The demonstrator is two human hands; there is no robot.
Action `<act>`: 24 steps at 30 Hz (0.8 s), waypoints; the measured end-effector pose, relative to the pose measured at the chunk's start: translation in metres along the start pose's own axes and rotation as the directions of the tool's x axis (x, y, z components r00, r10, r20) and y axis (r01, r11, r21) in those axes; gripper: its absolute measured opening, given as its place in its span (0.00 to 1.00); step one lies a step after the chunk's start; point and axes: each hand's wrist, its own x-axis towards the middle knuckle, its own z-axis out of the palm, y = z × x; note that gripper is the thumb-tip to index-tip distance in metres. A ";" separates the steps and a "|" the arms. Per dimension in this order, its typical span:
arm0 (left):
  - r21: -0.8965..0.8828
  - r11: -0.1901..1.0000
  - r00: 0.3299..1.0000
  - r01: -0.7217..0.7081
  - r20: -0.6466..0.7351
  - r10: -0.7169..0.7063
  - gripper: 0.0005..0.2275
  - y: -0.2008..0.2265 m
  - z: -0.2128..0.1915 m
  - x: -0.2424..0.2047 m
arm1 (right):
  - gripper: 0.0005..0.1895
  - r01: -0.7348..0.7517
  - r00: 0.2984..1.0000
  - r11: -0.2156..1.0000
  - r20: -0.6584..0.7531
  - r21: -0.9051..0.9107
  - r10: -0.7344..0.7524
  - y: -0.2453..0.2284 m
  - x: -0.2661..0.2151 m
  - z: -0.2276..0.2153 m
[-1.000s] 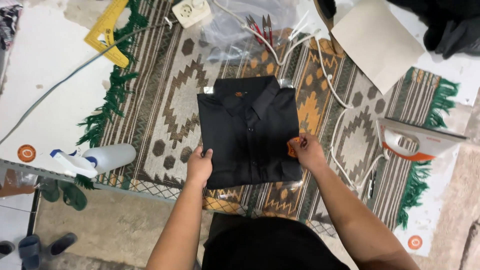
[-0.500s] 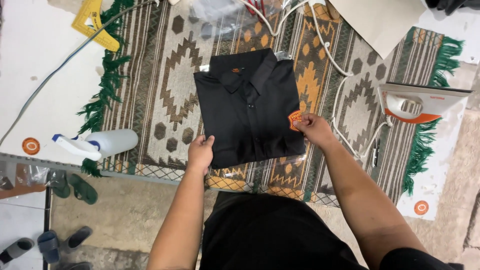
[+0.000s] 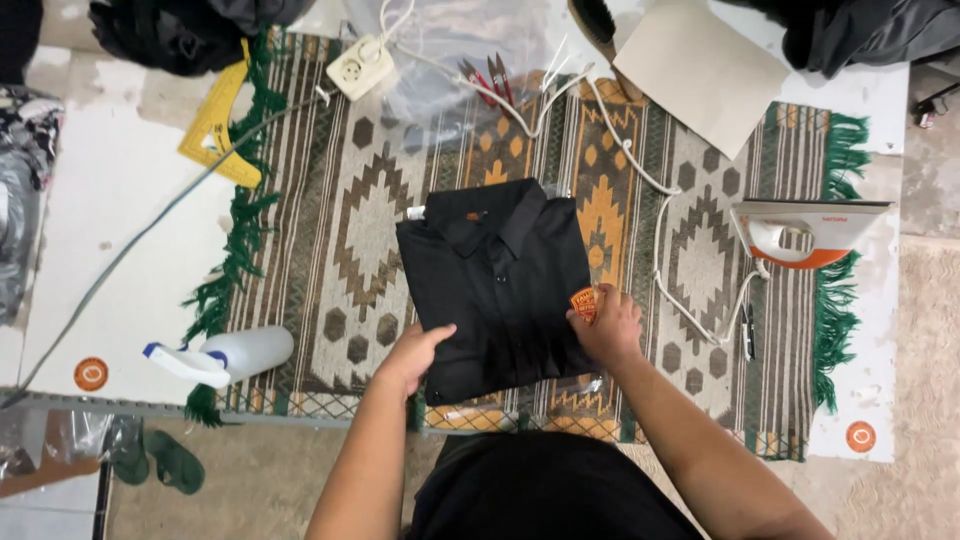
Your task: Ironing a black shirt and folding it into a plastic bag for packaging.
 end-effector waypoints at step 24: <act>0.390 0.777 0.837 -0.495 0.454 0.305 0.37 0.167 0.137 -0.175 | 0.36 0.138 0.894 0.031 -0.111 0.990 -0.434 -0.074 -0.100 -0.064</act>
